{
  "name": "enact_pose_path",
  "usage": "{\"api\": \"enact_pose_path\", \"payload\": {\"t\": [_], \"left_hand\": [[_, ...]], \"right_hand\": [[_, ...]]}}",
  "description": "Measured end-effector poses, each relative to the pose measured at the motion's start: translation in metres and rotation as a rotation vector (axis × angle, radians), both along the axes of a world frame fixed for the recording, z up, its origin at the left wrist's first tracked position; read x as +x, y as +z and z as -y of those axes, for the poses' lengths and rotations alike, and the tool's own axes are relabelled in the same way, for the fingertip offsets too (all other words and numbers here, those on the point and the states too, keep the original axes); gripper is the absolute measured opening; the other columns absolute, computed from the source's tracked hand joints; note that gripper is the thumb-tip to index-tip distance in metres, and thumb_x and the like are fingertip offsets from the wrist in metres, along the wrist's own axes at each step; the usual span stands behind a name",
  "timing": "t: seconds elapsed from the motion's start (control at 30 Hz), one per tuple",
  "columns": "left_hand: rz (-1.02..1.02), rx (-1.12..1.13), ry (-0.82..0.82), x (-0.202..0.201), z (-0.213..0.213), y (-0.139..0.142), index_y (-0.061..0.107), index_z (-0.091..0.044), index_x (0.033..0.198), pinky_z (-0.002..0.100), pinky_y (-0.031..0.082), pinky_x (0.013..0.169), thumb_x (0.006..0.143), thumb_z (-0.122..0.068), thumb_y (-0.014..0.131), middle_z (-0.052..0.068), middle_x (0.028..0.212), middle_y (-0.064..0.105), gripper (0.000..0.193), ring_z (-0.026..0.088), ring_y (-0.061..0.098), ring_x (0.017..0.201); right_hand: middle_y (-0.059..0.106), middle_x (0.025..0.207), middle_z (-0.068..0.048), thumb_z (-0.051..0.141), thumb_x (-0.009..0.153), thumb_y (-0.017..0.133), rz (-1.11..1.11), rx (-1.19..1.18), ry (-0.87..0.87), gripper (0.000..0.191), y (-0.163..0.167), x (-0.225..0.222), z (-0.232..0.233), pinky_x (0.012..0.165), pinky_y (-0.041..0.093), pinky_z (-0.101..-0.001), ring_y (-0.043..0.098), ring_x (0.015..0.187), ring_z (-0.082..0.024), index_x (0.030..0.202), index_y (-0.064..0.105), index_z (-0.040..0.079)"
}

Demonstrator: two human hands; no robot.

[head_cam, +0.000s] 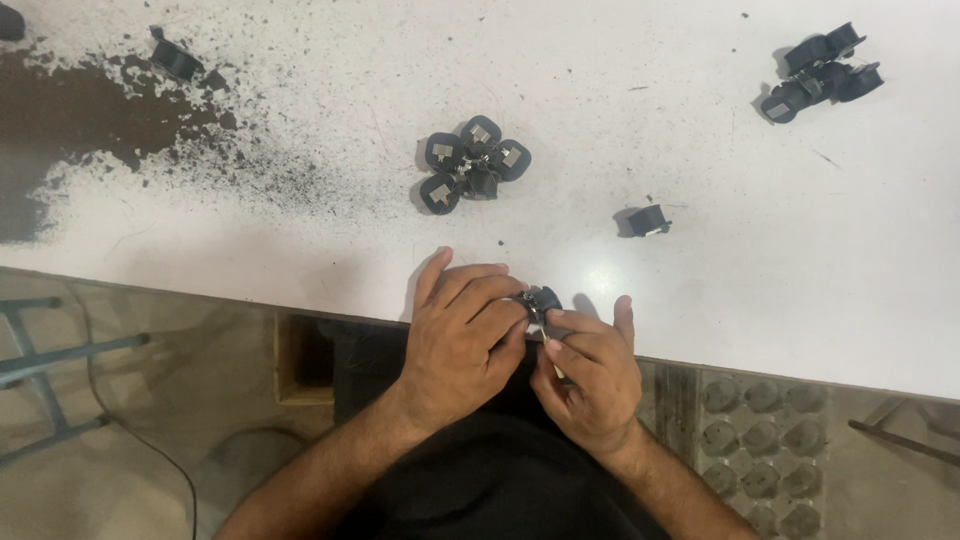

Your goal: The person sits at a white workbench assembling small black plastic components, fitting parts together by hand with the help of a small handheld tool. Completed assemblies are set aside in a growing pile while new loose parts are picked up one at a time and worked on.

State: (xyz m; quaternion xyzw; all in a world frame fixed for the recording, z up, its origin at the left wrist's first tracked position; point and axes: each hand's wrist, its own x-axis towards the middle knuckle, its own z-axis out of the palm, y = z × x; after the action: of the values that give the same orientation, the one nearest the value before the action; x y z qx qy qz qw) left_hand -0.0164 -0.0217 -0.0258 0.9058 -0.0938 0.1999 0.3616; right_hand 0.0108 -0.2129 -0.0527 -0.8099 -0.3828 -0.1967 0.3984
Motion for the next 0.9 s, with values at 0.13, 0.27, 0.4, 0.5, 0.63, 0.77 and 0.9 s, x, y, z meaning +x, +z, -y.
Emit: {"api": "enact_pose_path", "payload": {"t": [0.13, 0.27, 0.4, 0.5, 0.63, 0.77, 0.9], "left_hand": [[-0.018, -0.005, -0.011, 0.0, -0.001, 0.002, 0.071, -0.01, 0.098, 0.058, 0.025, 0.122, 0.089, -0.011, 0.071, 0.003, 0.117, 0.067, 0.009, 0.024, 0.058, 0.127], [-0.029, -0.005, -0.008, -0.001, -0.002, 0.005, 0.07, -0.01, 0.097, 0.059, 0.024, 0.123, 0.087, -0.009, 0.071, 0.004, 0.119, 0.068, 0.011, 0.024, 0.059, 0.127], [-0.049, -0.07, 0.028, -0.002, 0.0, 0.006, 0.067, -0.011, 0.1, 0.058, 0.026, 0.123, 0.084, -0.009, 0.073, 0.004, 0.118, 0.069, 0.017, 0.025, 0.061, 0.126], [-0.01, -0.088, 0.042, -0.002, 0.001, 0.003, 0.064, -0.008, 0.109, 0.061, 0.023, 0.121, 0.085, -0.012, 0.076, 0.005, 0.116, 0.069, 0.027, 0.026, 0.062, 0.121], [-0.007, 0.0, 0.086, -0.003, -0.001, 0.002, 0.064, -0.003, 0.124, 0.06, 0.029, 0.121, 0.089, -0.012, 0.076, 0.002, 0.107, 0.068, 0.038, 0.022, 0.064, 0.107], [0.002, 0.037, 0.108, 0.001, -0.004, 0.011, 0.068, -0.011, 0.111, 0.057, 0.036, 0.12, 0.089, -0.012, 0.077, 0.001, 0.102, 0.065, 0.024, 0.021, 0.064, 0.101], [-0.027, 0.014, 0.009, 0.009, -0.011, 0.026, 0.069, -0.011, 0.101, 0.057, 0.036, 0.117, 0.087, -0.012, 0.077, 0.005, 0.114, 0.063, 0.016, 0.023, 0.063, 0.109]], "right_hand": [[0.067, 0.097, -0.006, -0.01, 0.078, 0.08, -0.005, -0.018, -0.019, 0.038, 0.008, 0.0, -0.003, 0.128, 0.024, -0.0578, 0.071, 0.108, -0.024, 0.106, 0.06, 0.008], [0.067, 0.094, -0.005, -0.009, 0.077, 0.079, -0.015, -0.06, -0.036, 0.035, 0.014, 0.002, -0.007, 0.126, 0.025, -0.0593, 0.07, 0.107, -0.025, 0.103, 0.062, 0.008], [0.065, 0.096, -0.004, -0.007, 0.082, 0.077, -0.073, 0.011, 0.024, 0.03, 0.024, 0.005, -0.002, 0.128, 0.026, -0.0597, 0.07, 0.113, -0.026, 0.105, 0.063, 0.007], [0.064, 0.097, -0.005, -0.006, 0.084, 0.075, -0.066, 0.013, -0.047, 0.028, 0.034, 0.009, 0.007, 0.131, 0.026, -0.0599, 0.068, 0.118, -0.027, 0.107, 0.067, 0.009], [0.063, 0.105, -0.007, 0.011, 0.081, 0.081, -0.107, -0.114, -0.165, 0.035, 0.043, 0.018, 0.006, 0.126, 0.021, -0.0642, 0.059, 0.123, -0.029, 0.113, 0.07, 0.008], [0.062, 0.106, -0.008, 0.025, 0.077, 0.086, -0.131, -0.269, -0.171, 0.044, 0.047, 0.025, -0.004, 0.12, 0.016, -0.0689, 0.054, 0.126, -0.03, 0.115, 0.072, 0.008], [0.062, 0.105, -0.005, 0.023, 0.077, 0.086, -0.106, -0.262, -0.131, 0.037, 0.05, 0.03, -0.005, 0.123, 0.016, -0.0683, 0.053, 0.128, -0.026, 0.109, 0.073, 0.01]]}}
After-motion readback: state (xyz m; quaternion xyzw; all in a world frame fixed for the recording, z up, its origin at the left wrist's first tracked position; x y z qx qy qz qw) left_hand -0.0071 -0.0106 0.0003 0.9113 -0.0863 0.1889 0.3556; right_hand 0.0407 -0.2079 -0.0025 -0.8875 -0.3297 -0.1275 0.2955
